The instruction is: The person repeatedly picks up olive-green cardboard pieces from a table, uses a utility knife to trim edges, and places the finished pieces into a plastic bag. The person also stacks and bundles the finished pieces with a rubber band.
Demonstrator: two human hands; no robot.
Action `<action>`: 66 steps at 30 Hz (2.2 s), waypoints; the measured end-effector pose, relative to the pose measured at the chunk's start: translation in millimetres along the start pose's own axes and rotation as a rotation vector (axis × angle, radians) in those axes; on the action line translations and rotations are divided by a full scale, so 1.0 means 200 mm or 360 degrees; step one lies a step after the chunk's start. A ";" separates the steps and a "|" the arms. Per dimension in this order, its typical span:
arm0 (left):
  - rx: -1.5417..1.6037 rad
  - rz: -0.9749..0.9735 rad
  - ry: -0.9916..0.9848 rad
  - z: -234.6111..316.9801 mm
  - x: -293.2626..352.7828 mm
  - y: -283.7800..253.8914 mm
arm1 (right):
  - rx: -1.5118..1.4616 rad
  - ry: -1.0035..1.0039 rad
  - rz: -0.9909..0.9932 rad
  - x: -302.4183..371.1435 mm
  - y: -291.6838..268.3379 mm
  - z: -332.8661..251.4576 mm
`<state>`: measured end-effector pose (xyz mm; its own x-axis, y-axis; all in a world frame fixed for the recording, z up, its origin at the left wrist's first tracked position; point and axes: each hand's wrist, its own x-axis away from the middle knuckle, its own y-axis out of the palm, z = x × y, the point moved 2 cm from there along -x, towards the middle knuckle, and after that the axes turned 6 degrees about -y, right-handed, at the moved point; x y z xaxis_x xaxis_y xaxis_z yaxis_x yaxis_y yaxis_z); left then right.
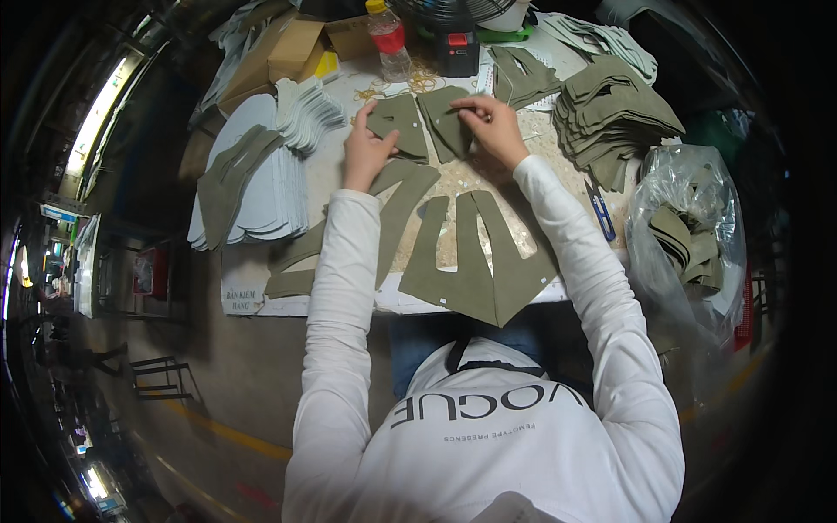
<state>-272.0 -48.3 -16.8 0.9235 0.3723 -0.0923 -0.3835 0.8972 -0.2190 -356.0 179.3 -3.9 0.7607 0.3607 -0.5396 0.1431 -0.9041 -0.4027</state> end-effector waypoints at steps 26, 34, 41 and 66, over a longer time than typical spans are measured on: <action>0.0629 0.0842 0.0004 0.28 1.37 -0.63 | -0.0575 0.0439 -0.0710 0.87 -0.20 -0.61; 0.0580 0.0738 0.0030 0.23 1.36 -0.61 | -0.0628 0.0505 -0.0703 0.99 -0.24 -0.55; 0.0622 0.0663 0.0018 0.31 1.31 -0.56 | -0.0383 0.0543 -0.0759 1.01 -0.30 -0.62; 0.0029 -0.0417 -0.0229 0.32 1.26 0.44 | -0.0045 0.0577 -0.0121 0.99 -0.60 -0.36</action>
<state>-73.1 138.5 2.3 0.9823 0.1562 0.1037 -0.1334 0.9708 -0.1993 -176.7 342.6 -9.8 0.9213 0.3272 -0.2102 0.2214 -0.8856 -0.4082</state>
